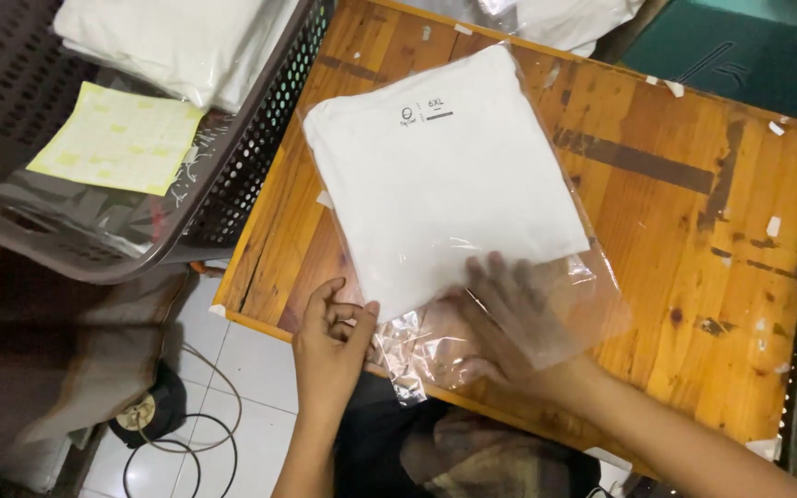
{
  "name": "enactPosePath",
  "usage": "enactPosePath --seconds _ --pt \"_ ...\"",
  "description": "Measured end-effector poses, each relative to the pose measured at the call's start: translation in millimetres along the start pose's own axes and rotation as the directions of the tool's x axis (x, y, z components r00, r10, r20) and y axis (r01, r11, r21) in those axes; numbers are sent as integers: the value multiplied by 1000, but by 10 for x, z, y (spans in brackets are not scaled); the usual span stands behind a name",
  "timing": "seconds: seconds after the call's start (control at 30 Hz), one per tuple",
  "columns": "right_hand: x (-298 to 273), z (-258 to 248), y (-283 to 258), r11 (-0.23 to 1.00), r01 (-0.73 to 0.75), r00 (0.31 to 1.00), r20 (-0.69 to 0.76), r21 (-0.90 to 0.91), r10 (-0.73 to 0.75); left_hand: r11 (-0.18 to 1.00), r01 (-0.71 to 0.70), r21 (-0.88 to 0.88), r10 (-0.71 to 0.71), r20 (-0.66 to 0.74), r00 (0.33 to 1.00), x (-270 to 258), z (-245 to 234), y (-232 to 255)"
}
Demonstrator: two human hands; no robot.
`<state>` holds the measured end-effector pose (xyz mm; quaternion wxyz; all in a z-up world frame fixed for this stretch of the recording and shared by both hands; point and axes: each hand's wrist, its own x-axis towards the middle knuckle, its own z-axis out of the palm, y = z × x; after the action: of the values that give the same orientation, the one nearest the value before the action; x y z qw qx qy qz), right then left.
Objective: Packaging a white t-shirt into a plastic bag and applying a label using a pen and tape.
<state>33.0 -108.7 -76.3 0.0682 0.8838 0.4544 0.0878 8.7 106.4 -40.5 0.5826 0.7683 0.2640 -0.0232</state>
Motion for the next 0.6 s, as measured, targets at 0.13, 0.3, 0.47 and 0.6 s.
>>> enactPosePath --seconds 0.13,0.3,0.47,0.6 --pt "-209 60 232 898 -361 930 21 252 367 998 25 61 -27 29 999 45 -3 -43" --pt "-280 71 294 777 -582 811 246 241 531 999 -34 -28 34 8 999 54 46 -161" --pt "-233 17 243 759 -581 802 50 293 595 997 -10 -72 9 -21 1000 -9 68 -197" --pt "-223 -262 311 714 -699 454 797 40 399 998 -22 -61 22 -4 1000 -46 20 -207"
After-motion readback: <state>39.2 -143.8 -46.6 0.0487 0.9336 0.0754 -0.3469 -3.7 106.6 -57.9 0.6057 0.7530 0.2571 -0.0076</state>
